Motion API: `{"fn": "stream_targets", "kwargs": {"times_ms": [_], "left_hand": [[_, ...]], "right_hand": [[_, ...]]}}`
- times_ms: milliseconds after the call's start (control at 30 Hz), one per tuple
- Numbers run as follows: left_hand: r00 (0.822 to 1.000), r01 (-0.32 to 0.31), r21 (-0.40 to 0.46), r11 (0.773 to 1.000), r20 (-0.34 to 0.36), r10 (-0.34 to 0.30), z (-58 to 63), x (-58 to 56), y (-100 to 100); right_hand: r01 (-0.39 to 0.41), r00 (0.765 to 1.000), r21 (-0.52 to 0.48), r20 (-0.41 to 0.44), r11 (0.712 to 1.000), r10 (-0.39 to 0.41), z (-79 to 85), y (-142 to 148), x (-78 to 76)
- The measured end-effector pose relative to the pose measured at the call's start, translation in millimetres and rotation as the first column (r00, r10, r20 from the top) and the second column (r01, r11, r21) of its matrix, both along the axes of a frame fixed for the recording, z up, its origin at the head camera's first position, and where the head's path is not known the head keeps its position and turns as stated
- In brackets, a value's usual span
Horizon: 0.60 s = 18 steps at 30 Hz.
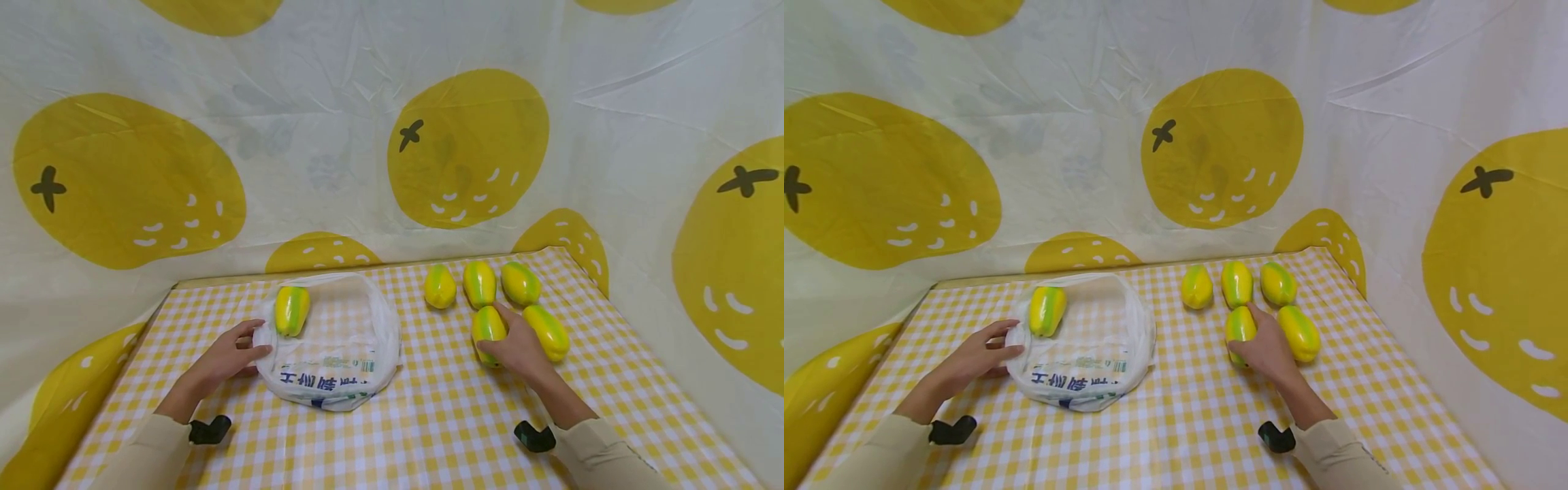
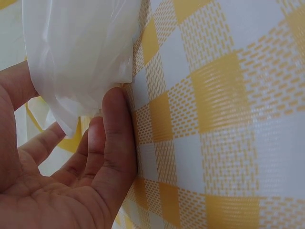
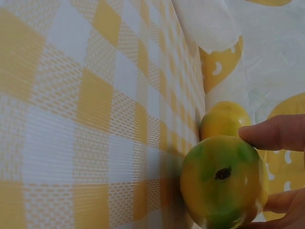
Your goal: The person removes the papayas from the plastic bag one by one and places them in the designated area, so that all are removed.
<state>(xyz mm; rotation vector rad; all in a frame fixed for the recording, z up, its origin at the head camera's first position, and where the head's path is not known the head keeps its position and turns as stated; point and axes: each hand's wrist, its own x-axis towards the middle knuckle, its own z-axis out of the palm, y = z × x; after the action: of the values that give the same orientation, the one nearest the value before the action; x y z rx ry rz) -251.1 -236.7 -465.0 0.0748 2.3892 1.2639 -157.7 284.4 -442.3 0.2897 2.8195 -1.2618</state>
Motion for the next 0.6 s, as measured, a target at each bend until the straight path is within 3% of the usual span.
{"fn": "stream_targets", "kwargs": {"times_ms": [300, 600], "left_hand": [[1.000, -0.006, 0.015, 1.000, 0.007, 0.006, 1.9, 2.5, -0.4], [1.000, 0.002, 0.026, 1.000, -0.009, -0.002, 3.3, 3.3, 1.3]], "right_hand": [[0.003, 1.000, 0.009, -0.028, 1.000, -0.003, 6.4, -1.9, -2.9], [0.028, 0.989, 0.106, -0.148, 0.994, -0.013, 22.1, -12.1, -6.5]]}}
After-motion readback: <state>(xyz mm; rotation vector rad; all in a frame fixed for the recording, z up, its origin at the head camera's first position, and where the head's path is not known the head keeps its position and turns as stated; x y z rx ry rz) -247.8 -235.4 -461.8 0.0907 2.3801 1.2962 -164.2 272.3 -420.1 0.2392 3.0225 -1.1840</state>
